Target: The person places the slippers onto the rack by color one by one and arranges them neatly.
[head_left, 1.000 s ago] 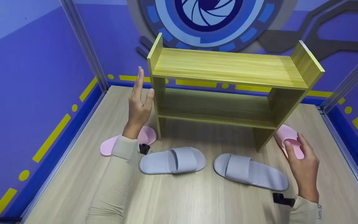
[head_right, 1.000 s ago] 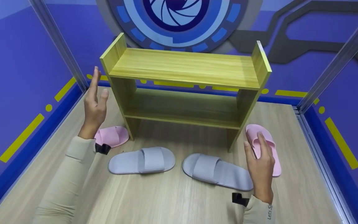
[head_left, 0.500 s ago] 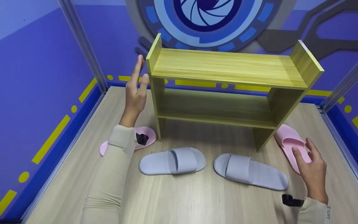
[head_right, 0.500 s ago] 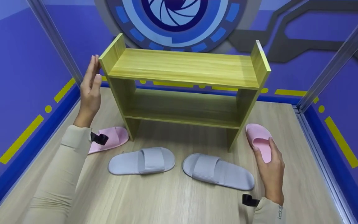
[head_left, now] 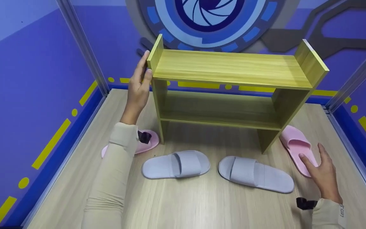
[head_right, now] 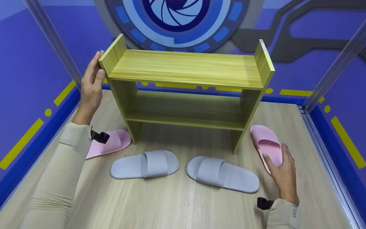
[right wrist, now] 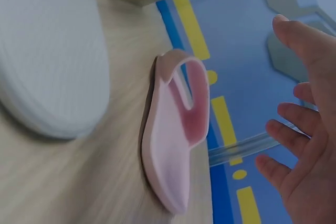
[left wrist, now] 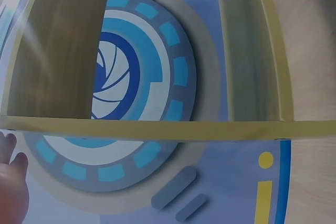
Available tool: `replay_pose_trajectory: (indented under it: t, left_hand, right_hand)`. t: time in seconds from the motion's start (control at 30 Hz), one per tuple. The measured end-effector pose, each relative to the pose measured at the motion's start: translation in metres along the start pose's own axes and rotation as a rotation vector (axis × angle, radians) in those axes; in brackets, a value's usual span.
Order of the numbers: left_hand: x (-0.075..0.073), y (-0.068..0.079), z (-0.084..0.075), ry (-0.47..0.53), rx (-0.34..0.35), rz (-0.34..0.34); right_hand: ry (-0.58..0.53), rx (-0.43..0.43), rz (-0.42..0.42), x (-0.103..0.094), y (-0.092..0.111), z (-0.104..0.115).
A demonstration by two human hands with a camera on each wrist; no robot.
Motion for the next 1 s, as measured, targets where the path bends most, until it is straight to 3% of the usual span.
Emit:
replay_pose_trajectory:
  t: [0.07,0.27,0.7,1.0]
  left_hand:
    - [-0.001,-0.001,-0.009,0.015,0.013,0.001]
    - [-0.005,-0.008,-0.012,0.045,0.029,-0.011]
    - [-0.006,-0.010,-0.009,0.031,0.129,-0.057]
    - [-0.006,-0.009,-0.007,0.022,0.132,-0.057]
  right_hand:
    - [0.017,0.003,0.040,0.002,-0.004,-0.005]
    - [0.072,0.014,0.144,0.011,-0.017,-0.019]
    - [0.171,0.045,0.241,0.016,-0.024,-0.037]
    - [0.236,0.114,0.280,0.019,-0.027,-0.045]
Point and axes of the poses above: each hand's wrist, its own y-axis away from the middle knuckle, its own x-axis out of the palm, z = x × y, the point moved 5 cm from there along -y, towards the middle knuckle, and after that the axes turned 11 degrees about x, right-handed, at the moved point
